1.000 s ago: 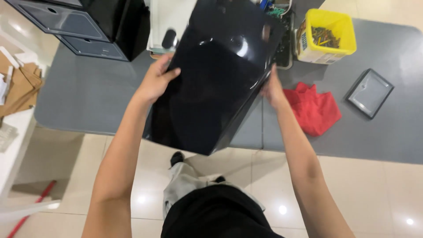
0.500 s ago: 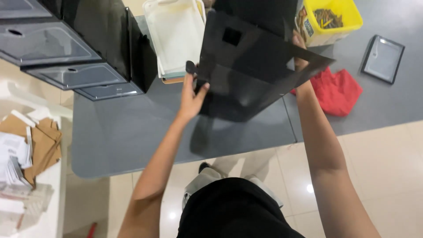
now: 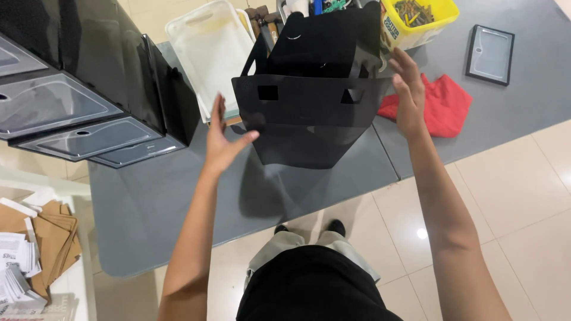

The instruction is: The person wipes a black plastic box with a red cloth, folding and unfolding the box to clean its interior and exterior surfaces. They then wipe a clear plastic frame with the same cloth.

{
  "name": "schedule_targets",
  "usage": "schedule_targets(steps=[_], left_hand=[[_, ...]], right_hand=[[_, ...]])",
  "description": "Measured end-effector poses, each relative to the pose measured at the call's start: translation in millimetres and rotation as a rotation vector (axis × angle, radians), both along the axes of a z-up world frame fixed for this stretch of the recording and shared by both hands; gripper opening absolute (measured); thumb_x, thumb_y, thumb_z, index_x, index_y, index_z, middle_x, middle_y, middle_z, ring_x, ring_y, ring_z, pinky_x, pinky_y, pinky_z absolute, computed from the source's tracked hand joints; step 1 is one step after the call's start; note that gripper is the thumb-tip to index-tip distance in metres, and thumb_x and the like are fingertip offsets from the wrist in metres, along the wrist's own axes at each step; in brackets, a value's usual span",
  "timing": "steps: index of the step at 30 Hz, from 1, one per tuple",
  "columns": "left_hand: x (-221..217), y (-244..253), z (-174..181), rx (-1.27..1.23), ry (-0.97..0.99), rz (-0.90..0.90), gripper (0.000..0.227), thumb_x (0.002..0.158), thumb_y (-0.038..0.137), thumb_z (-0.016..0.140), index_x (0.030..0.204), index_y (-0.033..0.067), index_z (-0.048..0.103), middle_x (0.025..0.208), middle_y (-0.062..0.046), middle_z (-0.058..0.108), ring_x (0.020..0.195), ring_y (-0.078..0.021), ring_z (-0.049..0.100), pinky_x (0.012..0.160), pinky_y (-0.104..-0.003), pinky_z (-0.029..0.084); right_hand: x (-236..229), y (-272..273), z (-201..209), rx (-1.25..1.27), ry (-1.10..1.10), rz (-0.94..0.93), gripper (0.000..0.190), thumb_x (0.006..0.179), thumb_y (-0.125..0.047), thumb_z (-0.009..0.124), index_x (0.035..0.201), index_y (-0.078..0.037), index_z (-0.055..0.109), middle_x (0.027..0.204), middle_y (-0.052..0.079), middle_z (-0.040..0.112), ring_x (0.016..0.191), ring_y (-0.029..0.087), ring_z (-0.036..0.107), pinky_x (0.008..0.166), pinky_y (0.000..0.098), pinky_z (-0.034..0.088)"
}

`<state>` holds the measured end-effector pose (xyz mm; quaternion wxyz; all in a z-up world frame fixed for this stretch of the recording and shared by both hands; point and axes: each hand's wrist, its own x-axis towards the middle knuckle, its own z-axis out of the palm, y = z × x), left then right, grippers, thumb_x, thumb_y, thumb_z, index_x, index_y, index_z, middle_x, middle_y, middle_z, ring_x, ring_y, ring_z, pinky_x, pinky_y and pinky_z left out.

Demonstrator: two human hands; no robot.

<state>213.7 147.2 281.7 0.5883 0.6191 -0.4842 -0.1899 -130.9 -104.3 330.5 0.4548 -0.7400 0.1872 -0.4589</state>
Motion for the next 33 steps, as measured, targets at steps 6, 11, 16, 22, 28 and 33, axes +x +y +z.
schedule_targets(steps=[6, 11, 16, 22, 28, 33], left_hand=[[-13, -34, 39, -0.192, -0.021, -0.100, 0.078, 0.112, 0.043, 0.050, 0.170, 0.0048, 0.013, 0.175, -0.022, 0.027, 0.166, -0.0326, 0.025, 0.134, -0.044, 0.021], [-34, -40, 62, -0.275, -0.027, -0.071, 0.070, 0.117, 0.049, 0.032, 0.169, 0.0045, 0.019, 0.174, -0.019, 0.031, 0.166, -0.0313, 0.029, 0.137, -0.041, 0.020], [-31, -40, 74, -0.340, -0.059, -0.048, 0.070, 0.118, 0.053, 0.031, 0.168, 0.0055, 0.026, 0.173, -0.018, 0.030, 0.163, -0.0301, 0.031, 0.136, -0.040, 0.022], [-34, -42, 79, -0.245, -0.243, 0.076, 0.051, 0.111, 0.029, 0.063, 0.157, 0.0088, 0.053, 0.165, -0.015, 0.048, 0.154, -0.0278, 0.047, 0.129, -0.037, 0.035], [-60, -47, 58, -0.349, -0.118, 0.204, 0.081, 0.103, 0.020, 0.081, 0.163, 0.0038, 0.029, 0.162, -0.019, 0.040, 0.152, -0.0307, 0.044, 0.127, -0.042, 0.037], [-124, -52, -18, -0.531, -0.361, 0.544, 0.104, 0.107, 0.039, 0.084, 0.167, 0.0139, 0.003, 0.167, -0.020, -0.012, 0.160, -0.0421, -0.002, 0.130, -0.053, 0.028]], right_hand=[[11, 21, 40, -0.192, 0.051, -0.037, 0.045, 0.114, -0.022, 0.034, 0.153, -0.007, 0.053, 0.160, 0.010, 0.053, 0.155, 0.023, 0.043, 0.132, 0.0410, 0.031], [31, -1, 52, -0.196, 0.142, -0.057, 0.036, 0.112, -0.008, 0.043, 0.144, -0.013, 0.060, 0.158, 0.008, 0.054, 0.151, 0.024, 0.047, 0.128, 0.0408, 0.037], [41, -15, 66, -0.514, 0.257, -0.015, 0.038, 0.108, -0.002, 0.049, 0.137, -0.016, 0.069, 0.160, 0.009, 0.052, 0.154, 0.029, 0.043, 0.129, 0.0439, 0.035], [51, -46, 69, -0.856, 0.392, 0.078, 0.032, 0.104, -0.007, 0.065, 0.132, -0.018, 0.073, 0.160, 0.008, 0.052, 0.154, 0.034, 0.038, 0.129, 0.0481, 0.033], [36, -94, 54, -0.910, 0.282, -0.051, 0.051, 0.100, -0.011, 0.068, 0.150, -0.010, 0.055, 0.162, 0.016, 0.047, 0.157, 0.035, 0.037, 0.133, 0.0489, 0.029], [53, -117, 48, -0.239, 0.075, 0.239, 0.053, 0.114, -0.021, 0.063, 0.158, -0.001, 0.041, 0.158, 0.020, 0.049, 0.151, 0.027, 0.043, 0.127, 0.0418, 0.032]])
